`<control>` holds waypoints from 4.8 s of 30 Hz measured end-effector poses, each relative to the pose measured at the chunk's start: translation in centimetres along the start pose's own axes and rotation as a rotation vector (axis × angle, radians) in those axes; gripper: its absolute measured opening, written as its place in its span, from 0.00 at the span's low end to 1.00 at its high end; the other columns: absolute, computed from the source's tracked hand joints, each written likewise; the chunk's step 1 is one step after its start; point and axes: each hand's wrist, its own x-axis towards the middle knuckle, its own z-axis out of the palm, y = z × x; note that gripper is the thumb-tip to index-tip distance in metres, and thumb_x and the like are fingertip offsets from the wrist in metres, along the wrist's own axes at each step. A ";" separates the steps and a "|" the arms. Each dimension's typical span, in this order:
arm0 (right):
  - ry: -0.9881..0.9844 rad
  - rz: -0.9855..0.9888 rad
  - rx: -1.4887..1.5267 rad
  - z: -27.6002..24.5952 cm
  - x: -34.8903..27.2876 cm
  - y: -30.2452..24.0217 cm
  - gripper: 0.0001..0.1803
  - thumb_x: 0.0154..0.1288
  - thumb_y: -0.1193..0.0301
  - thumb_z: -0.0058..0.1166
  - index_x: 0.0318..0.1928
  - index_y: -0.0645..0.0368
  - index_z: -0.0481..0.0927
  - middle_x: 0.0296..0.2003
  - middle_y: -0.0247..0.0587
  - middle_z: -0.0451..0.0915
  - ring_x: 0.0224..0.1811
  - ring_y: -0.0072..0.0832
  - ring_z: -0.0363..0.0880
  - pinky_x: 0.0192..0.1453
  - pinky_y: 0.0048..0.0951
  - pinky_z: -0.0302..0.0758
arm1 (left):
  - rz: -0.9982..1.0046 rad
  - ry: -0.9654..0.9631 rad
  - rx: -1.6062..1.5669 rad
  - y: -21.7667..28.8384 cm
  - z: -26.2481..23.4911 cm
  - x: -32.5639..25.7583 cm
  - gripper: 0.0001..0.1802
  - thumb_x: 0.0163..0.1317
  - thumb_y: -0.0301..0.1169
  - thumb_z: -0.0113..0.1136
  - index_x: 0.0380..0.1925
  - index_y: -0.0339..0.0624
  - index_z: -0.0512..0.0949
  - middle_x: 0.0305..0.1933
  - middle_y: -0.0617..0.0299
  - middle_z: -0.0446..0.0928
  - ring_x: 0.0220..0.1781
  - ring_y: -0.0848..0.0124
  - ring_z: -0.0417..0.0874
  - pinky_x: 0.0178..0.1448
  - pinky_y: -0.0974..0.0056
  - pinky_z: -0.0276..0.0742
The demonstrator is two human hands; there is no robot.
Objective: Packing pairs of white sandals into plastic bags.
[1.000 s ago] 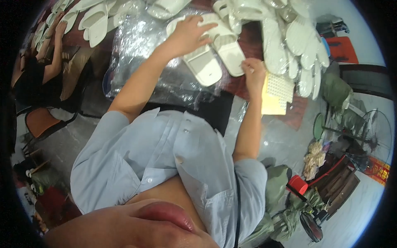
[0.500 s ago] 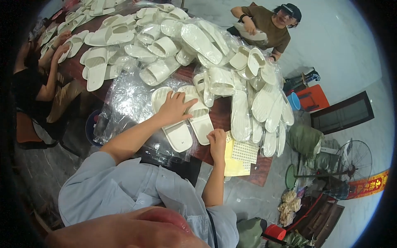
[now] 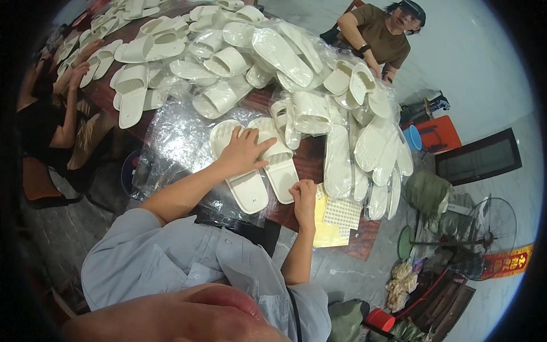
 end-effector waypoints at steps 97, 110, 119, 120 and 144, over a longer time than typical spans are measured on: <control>-0.378 -0.106 -0.098 -3.1 8.7 -7.9 0.06 0.60 0.74 0.60 0.36 0.64 0.82 0.34 0.51 0.80 0.38 0.48 0.80 0.45 0.40 0.76 | -0.050 -0.051 -0.181 -0.3 -1.2 0.4 0.37 0.58 0.49 0.65 0.68 0.59 0.68 0.56 0.42 0.70 0.63 0.46 0.68 0.71 0.38 0.54; -0.445 -0.197 -0.110 2.0 6.6 -7.1 0.27 0.52 0.70 0.68 0.56 0.44 0.83 0.62 0.56 0.67 0.66 0.53 0.61 0.71 0.46 0.59 | -0.180 0.282 -0.079 -4.4 -7.6 -5.7 0.24 0.59 0.35 0.65 0.58 0.49 0.77 0.58 0.47 0.70 0.65 0.48 0.67 0.68 0.46 0.60; -0.638 -0.080 -0.095 -1.7 8.8 -8.9 0.29 0.56 0.66 0.66 0.61 0.45 0.79 0.51 0.49 0.78 0.56 0.48 0.75 0.63 0.41 0.71 | -0.209 0.257 0.032 -7.6 -2.9 -9.2 0.21 0.61 0.34 0.62 0.55 0.47 0.78 0.53 0.48 0.71 0.62 0.50 0.68 0.67 0.44 0.58; -0.512 -0.169 -0.163 -3.0 9.2 -8.8 0.32 0.56 0.67 0.66 0.63 0.50 0.76 0.52 0.46 0.80 0.54 0.46 0.78 0.62 0.38 0.72 | -0.202 0.268 0.032 -7.7 -2.8 -9.1 0.21 0.61 0.34 0.62 0.55 0.47 0.78 0.53 0.49 0.71 0.62 0.51 0.68 0.67 0.44 0.58; -0.483 -0.258 -0.107 5.7 8.3 -7.6 0.21 0.54 0.66 0.68 0.49 0.59 0.83 0.45 0.58 0.78 0.53 0.55 0.71 0.59 0.49 0.67 | -0.206 0.295 0.006 -7.8 -2.9 -8.9 0.24 0.63 0.36 0.61 0.60 0.48 0.73 0.53 0.48 0.70 0.60 0.51 0.69 0.67 0.45 0.58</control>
